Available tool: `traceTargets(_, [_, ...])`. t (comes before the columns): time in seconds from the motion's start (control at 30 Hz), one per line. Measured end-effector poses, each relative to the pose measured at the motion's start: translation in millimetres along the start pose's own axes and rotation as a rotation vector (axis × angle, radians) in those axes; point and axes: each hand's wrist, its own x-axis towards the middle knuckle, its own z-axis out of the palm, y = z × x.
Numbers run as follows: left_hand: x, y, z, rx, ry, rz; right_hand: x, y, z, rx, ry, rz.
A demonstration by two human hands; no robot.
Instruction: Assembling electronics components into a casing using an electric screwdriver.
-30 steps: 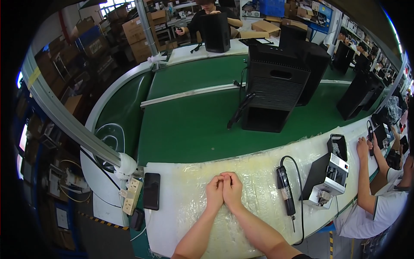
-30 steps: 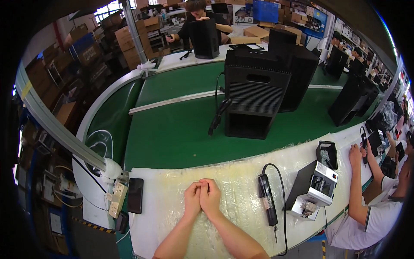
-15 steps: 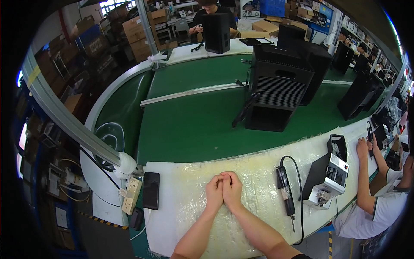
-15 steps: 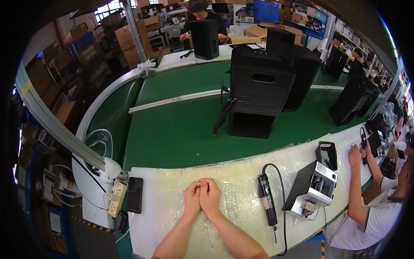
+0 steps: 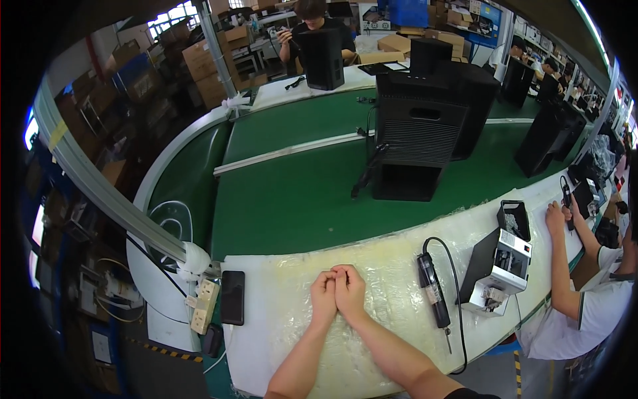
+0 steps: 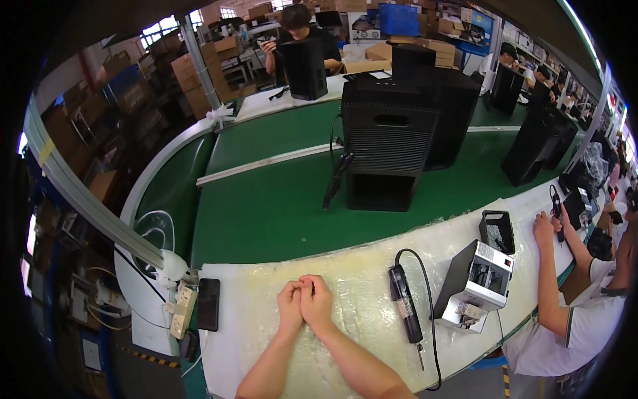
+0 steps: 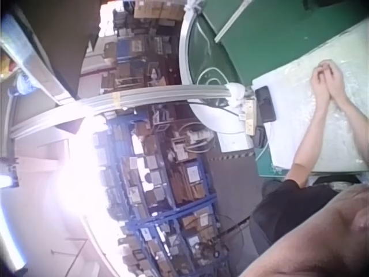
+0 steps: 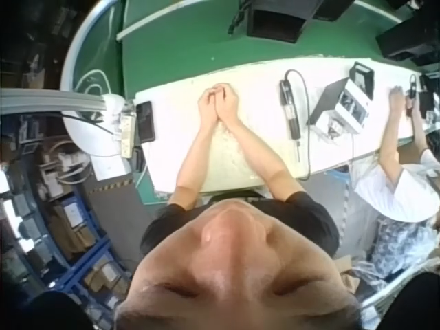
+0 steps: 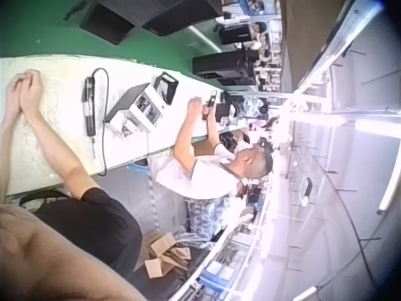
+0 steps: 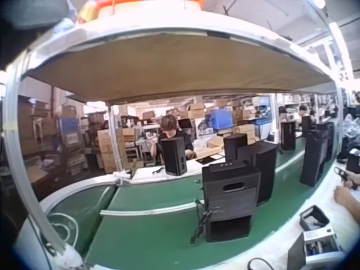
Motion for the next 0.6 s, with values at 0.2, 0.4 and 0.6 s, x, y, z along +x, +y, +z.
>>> traceTargets(0.2, [7,76,-23,-1.121,-0.145,-0.150,12,-5,1,-0.005,0.029,-0.013])
traceTargets(0.4, [-16,128,-35,-1.243,-0.292,-0.156,8,-9,5,0.060,0.009,0.060])
traceTargets(0.6, [-38,158,-32,-1.143,-0.350,-0.114,4,-17,3,0.001,-0.044,0.115])
